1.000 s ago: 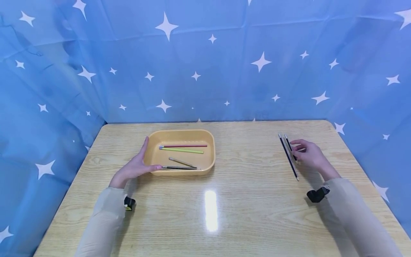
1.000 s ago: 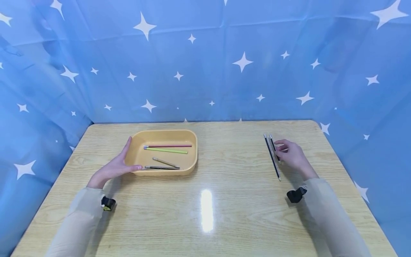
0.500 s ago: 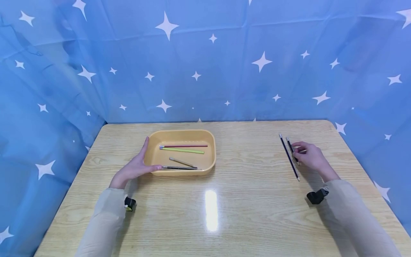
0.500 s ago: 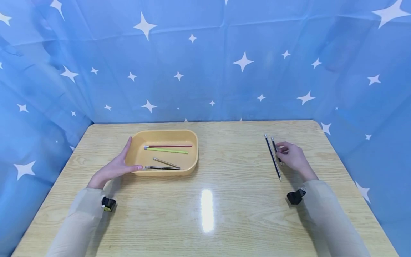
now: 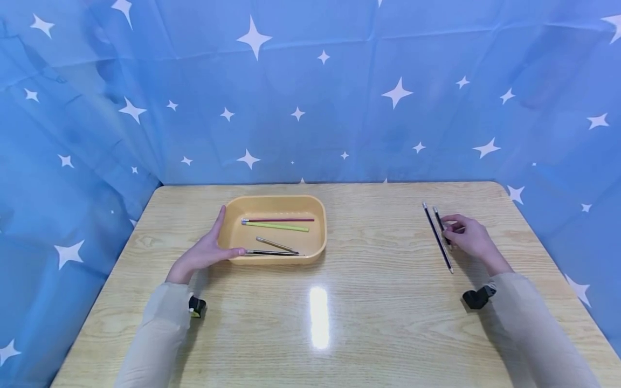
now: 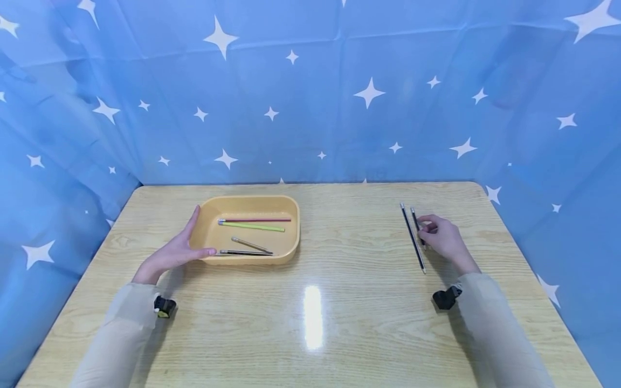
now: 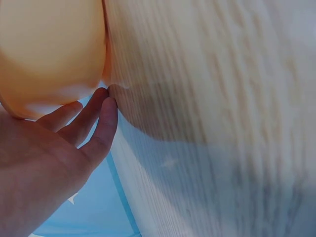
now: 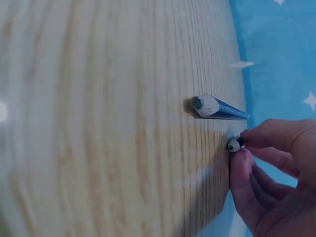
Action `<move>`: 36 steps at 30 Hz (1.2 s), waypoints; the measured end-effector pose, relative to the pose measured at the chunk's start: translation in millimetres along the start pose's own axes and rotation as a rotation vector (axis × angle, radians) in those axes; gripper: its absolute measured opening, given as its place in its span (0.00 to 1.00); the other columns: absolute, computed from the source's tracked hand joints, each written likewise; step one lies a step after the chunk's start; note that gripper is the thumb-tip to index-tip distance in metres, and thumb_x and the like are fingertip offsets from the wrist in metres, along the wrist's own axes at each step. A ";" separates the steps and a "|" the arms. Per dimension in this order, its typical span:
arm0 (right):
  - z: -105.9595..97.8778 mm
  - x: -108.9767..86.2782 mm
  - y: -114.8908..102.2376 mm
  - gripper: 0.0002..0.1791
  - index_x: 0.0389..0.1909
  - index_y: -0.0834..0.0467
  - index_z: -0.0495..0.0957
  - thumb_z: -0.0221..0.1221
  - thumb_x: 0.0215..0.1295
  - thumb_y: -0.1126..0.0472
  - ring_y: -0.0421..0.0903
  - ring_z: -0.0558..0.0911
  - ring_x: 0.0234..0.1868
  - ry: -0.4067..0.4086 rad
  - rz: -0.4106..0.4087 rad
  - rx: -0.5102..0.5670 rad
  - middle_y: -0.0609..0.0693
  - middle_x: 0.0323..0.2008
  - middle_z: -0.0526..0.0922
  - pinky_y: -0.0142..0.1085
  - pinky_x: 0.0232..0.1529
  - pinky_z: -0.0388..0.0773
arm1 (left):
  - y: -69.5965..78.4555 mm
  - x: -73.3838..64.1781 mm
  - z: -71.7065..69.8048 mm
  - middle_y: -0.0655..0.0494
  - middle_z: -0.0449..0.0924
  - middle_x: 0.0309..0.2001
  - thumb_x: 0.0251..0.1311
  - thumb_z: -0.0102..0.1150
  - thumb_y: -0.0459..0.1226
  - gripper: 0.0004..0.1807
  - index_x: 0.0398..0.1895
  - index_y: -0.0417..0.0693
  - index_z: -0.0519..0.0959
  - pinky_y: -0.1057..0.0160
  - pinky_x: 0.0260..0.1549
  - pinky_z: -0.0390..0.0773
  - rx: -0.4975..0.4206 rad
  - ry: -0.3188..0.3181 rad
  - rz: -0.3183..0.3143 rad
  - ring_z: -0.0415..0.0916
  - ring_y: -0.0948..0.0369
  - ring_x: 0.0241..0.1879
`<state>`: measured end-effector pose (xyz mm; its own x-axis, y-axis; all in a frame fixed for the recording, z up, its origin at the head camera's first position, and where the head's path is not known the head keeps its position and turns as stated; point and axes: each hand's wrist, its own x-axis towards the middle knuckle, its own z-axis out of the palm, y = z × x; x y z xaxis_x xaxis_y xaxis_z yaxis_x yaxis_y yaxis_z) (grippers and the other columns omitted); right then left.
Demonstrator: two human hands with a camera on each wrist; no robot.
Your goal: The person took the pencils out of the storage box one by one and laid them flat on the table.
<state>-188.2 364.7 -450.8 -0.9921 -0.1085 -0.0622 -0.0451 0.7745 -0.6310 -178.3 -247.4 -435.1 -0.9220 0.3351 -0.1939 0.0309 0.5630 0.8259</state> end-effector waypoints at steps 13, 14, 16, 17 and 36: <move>-3.4 -4.7 -6.6 0.22 0.60 0.73 0.67 0.54 0.70 0.64 0.43 0.79 0.35 0.026 -0.006 0.073 0.67 0.43 0.76 0.32 0.28 0.79 | 0.4 2.1 -0.7 0.40 0.26 0.75 0.54 0.69 0.48 0.67 0.75 0.55 0.21 0.36 0.65 0.43 0.002 0.005 -0.007 0.34 0.37 0.71; -4.1 -4.8 -7.5 0.22 0.60 0.73 0.68 0.54 0.70 0.64 0.42 0.78 0.35 0.037 -0.012 0.072 0.68 0.43 0.76 0.31 0.28 0.78 | 0.2 2.2 -0.7 0.40 0.26 0.75 0.54 0.69 0.48 0.67 0.75 0.54 0.21 0.37 0.65 0.43 0.001 0.005 -0.006 0.34 0.37 0.71; -5.3 -4.9 -9.2 0.22 0.59 0.72 0.68 0.54 0.70 0.63 0.40 0.78 0.37 0.061 -0.027 0.061 0.68 0.44 0.77 0.28 0.29 0.77 | -0.2 2.6 -0.8 0.40 0.26 0.75 0.54 0.69 0.48 0.67 0.75 0.55 0.21 0.37 0.65 0.43 0.002 0.007 -0.005 0.35 0.37 0.71; -5.8 -4.7 -10.0 0.22 0.59 0.72 0.69 0.55 0.70 0.63 0.39 0.77 0.37 0.072 -0.032 0.057 0.68 0.43 0.77 0.28 0.30 0.77 | -0.4 2.6 -0.9 0.41 0.26 0.75 0.54 0.69 0.48 0.67 0.75 0.55 0.21 0.36 0.65 0.43 0.003 0.007 -0.007 0.34 0.37 0.71; 4.6 -1.6 -43.6 0.22 0.62 0.68 0.69 0.54 0.71 0.62 0.36 0.75 0.38 0.064 -0.100 0.122 0.66 0.46 0.77 0.29 0.31 0.75 | -3.8 2.0 -1.5 0.43 0.25 0.76 0.54 0.69 0.48 0.66 0.75 0.60 0.21 0.35 0.65 0.42 0.000 0.008 -0.010 0.34 0.38 0.72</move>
<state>-184.2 328.3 -426.8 -0.9890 -0.1383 0.0525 -0.1334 0.6797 -0.7213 -180.8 -250.0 -437.8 -0.9255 0.3229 -0.1980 0.0212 0.5661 0.8240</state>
